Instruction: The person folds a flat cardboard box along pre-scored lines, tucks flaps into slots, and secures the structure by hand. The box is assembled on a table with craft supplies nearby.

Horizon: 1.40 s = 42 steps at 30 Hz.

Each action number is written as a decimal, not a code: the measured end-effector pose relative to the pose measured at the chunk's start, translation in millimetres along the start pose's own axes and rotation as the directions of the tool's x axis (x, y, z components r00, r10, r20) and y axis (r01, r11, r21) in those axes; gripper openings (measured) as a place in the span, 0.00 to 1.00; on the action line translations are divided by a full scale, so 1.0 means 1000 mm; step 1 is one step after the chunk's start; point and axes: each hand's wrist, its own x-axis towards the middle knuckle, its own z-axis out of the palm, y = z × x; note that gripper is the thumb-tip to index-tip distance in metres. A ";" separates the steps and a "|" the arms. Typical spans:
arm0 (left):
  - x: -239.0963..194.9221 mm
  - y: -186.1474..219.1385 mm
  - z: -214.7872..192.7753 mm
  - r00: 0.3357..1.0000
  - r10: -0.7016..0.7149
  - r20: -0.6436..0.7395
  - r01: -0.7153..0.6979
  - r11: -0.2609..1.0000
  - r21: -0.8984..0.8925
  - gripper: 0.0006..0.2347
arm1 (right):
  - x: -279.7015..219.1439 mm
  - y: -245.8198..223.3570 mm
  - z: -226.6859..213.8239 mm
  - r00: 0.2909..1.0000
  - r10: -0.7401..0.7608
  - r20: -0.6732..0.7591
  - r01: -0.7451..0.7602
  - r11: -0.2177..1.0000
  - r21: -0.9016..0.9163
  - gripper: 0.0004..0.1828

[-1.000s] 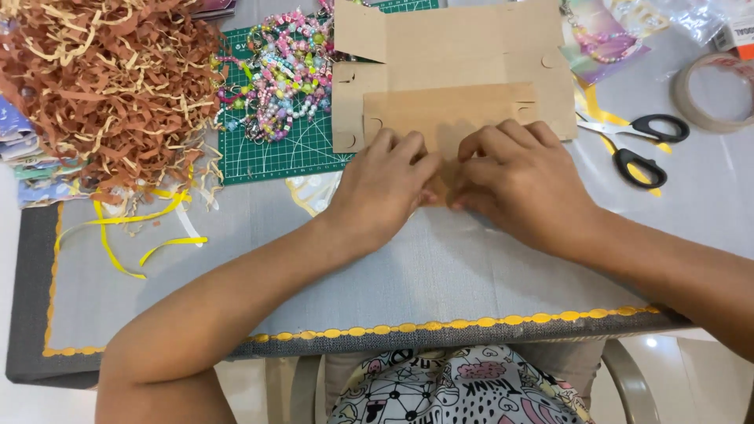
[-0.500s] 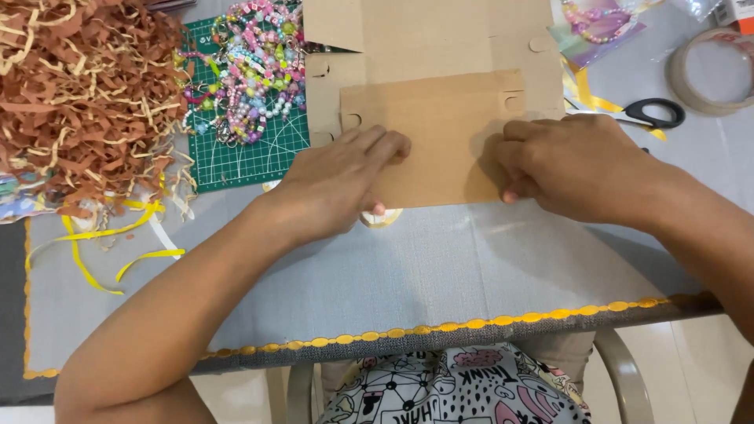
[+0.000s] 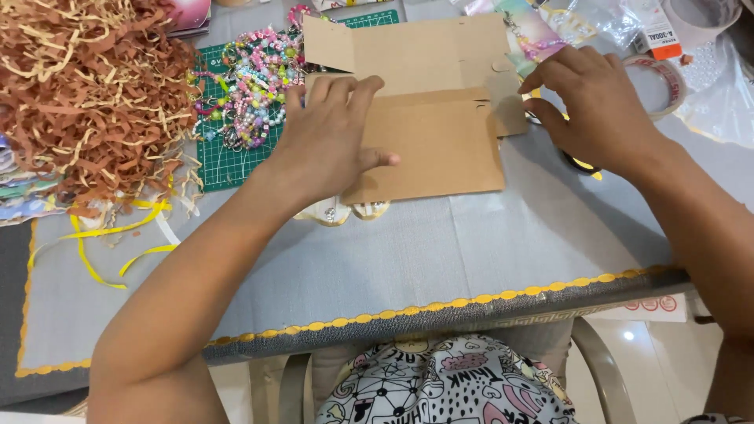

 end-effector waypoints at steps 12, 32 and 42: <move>0.030 0.027 0.000 0.940 -0.046 0.338 0.124 0.969 -0.215 0.49 | -0.005 -0.020 0.015 0.992 -0.106 0.075 0.114 0.987 -0.117 0.36; -0.086 -0.005 -0.027 0.920 -0.001 -0.392 -0.146 0.928 -0.343 0.15 | -0.018 -0.144 -0.012 0.711 -0.669 -0.217 0.605 0.739 -0.299 0.17; -0.131 0.011 -0.035 0.906 0.320 -0.278 -0.348 0.936 -0.058 0.16 | -0.021 -0.154 0.019 0.813 -0.562 -0.150 0.489 0.799 -0.350 0.12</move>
